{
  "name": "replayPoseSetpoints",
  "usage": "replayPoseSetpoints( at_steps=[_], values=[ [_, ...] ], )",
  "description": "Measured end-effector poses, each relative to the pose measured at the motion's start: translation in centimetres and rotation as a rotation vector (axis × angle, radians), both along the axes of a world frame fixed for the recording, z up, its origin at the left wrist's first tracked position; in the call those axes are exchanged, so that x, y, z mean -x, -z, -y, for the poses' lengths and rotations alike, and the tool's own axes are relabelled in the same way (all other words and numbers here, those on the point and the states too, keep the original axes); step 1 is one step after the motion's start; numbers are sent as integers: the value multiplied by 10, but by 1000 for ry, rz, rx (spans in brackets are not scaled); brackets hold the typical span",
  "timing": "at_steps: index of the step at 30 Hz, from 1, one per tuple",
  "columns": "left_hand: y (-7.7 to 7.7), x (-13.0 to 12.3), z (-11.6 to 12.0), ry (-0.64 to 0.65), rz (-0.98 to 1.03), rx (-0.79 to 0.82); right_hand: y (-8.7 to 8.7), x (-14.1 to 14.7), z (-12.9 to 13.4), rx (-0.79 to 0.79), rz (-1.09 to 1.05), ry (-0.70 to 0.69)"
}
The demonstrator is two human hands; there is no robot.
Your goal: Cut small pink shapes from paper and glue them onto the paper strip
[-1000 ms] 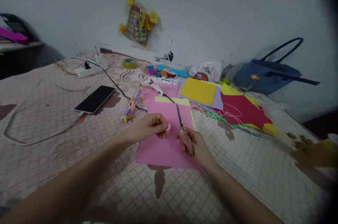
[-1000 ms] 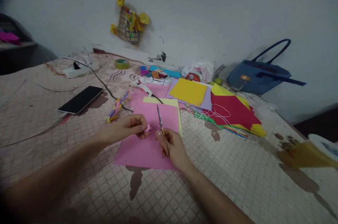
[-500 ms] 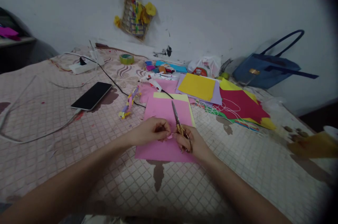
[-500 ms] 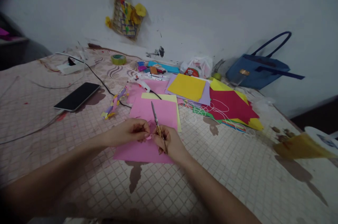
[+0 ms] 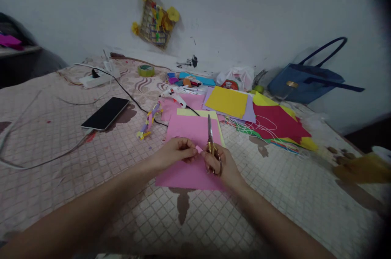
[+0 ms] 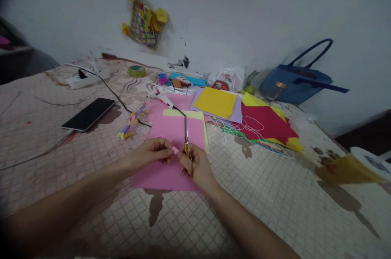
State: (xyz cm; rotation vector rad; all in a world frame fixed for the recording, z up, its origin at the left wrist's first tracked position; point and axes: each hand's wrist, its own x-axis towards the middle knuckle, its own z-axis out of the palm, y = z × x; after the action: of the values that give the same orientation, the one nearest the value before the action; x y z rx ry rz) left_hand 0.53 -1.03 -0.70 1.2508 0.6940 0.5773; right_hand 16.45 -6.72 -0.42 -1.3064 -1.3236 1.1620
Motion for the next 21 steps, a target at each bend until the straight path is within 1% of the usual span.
replayPoseSetpoints(
  at_steps=[3,7,11,14,18,21],
  values=[
    [-1,2,-2,-37,17,-9,1,0,1,13,-30,-11],
    [-5,8,-8,-94,79,-39,1,-3,2,59,-59,-68],
    [-12,12,-13,-168,175,2,-2,-5,4,98,0,-135],
    [-16,14,-15,-219,203,31,-4,-3,6,103,67,-165],
    [-18,14,-15,-220,213,45,-5,-1,9,96,162,-173],
    [-17,14,-16,-208,219,41,-5,-2,8,99,192,-173]
  ],
)
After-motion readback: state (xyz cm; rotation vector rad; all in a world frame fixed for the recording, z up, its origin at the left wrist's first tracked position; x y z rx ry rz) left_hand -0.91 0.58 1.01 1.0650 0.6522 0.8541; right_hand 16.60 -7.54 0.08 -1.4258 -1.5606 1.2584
